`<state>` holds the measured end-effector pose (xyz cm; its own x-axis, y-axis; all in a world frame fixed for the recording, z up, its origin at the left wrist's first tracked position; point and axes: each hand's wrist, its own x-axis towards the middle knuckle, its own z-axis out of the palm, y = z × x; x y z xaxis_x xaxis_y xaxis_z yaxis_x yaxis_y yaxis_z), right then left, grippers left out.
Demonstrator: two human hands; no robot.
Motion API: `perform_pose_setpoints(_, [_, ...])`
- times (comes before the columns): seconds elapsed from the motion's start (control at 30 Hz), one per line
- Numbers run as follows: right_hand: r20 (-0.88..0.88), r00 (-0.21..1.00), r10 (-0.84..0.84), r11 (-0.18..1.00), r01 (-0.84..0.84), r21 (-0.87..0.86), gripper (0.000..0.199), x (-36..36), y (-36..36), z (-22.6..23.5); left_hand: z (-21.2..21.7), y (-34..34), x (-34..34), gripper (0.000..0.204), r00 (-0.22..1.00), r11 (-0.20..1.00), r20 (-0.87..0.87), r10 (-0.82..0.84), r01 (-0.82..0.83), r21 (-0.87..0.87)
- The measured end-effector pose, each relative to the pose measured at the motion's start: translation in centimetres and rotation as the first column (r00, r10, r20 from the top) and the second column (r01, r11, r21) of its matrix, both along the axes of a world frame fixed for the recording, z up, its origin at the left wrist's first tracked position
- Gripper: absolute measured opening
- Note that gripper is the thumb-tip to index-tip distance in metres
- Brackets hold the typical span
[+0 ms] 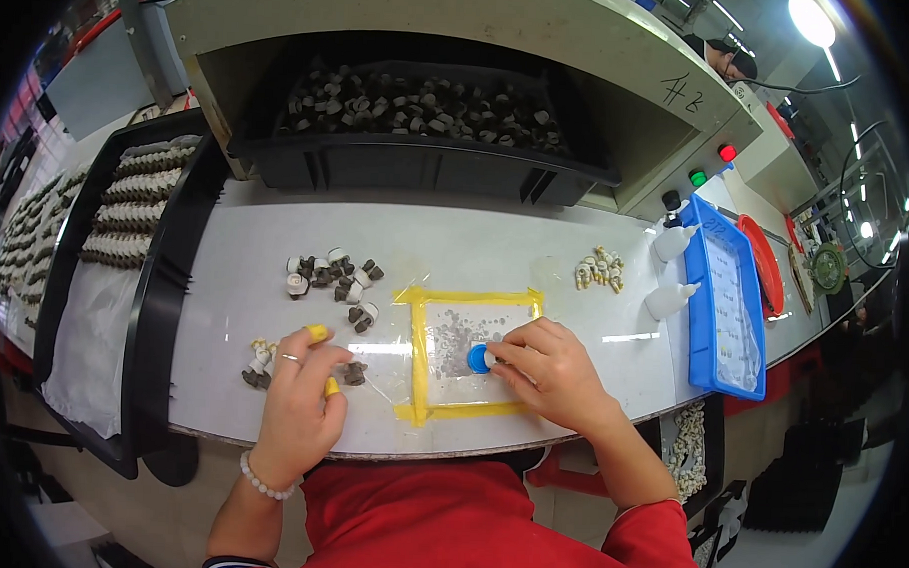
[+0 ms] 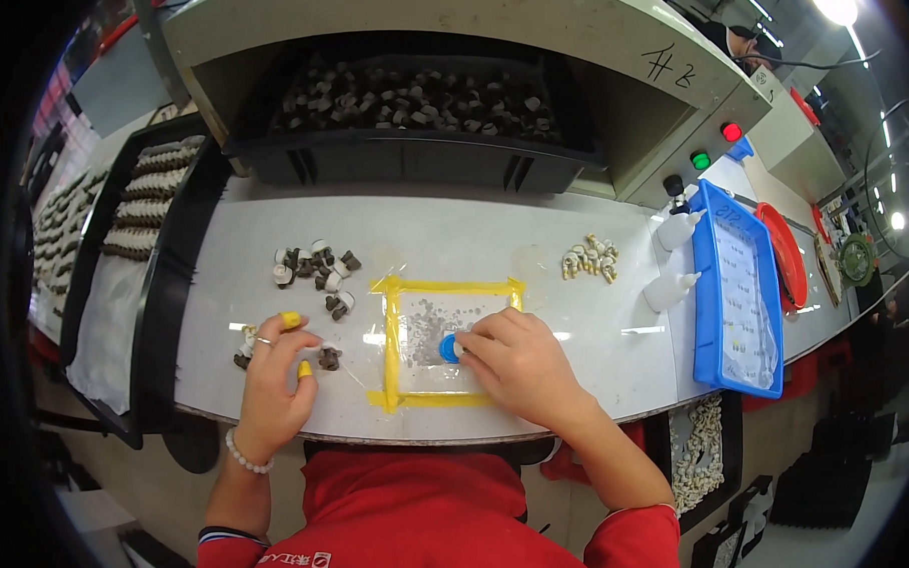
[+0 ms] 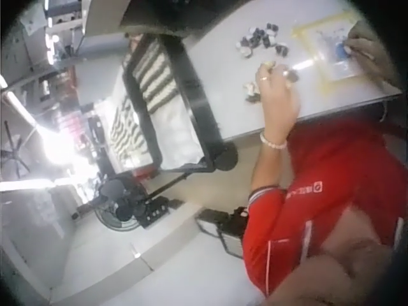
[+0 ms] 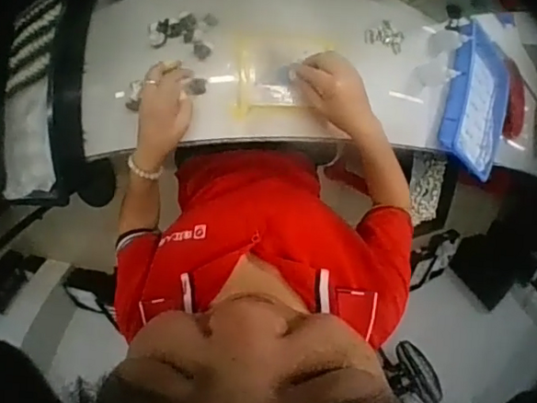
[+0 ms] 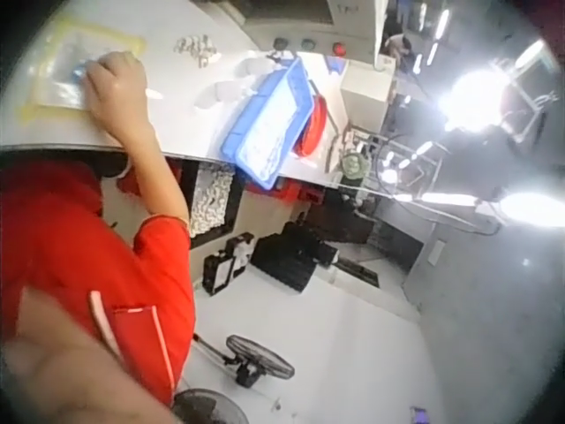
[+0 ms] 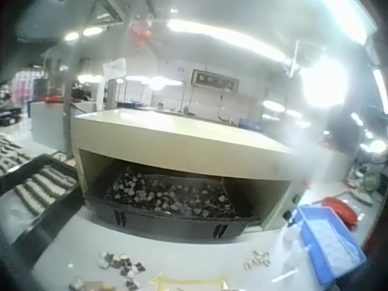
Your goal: The person assembles toy pieces by applying adhesive from a glue bottle with a blue cap applicator to small white parts, then joining them with cylindrical grey parts to create assembled units.
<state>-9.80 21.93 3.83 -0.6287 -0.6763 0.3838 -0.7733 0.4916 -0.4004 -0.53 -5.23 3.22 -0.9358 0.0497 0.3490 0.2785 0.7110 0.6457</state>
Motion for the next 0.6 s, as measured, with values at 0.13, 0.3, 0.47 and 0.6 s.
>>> perform_pose_setpoints(0.13, [-0.068,0.997,0.027,0.992,-0.019,0.123,0.022,0.0,-0.6,0.7,0.0,1.8,0.6,0.03,0.976,0.98,0.089,0.197,-0.199,0.011])
perform_pose_setpoints(0.3, [-0.132,0.99,0.046,0.973,-0.014,0.231,0.021,0.0,-0.9,0.3,-1.7,2.2,0.0,0.03,0.99,0.985,0.063,0.124,-0.115,-0.126])
perform_pose_setpoints(0.47, [-0.07,0.997,0.036,0.993,-0.028,0.112,0.016,-0.1,-1.1,0.2,-1.8,2.1,0.5,0.025,0.98,0.978,0.173,0.094,-0.124,0.169])
perform_pose_setpoints(0.6, [-0.024,1.0,-0.006,0.999,0.007,0.041,0.018,0.0,-0.6,-0.2,-2.1,3.5,1.2,0.024,0.932,0.582,0.285,-0.223,-0.107,0.806])
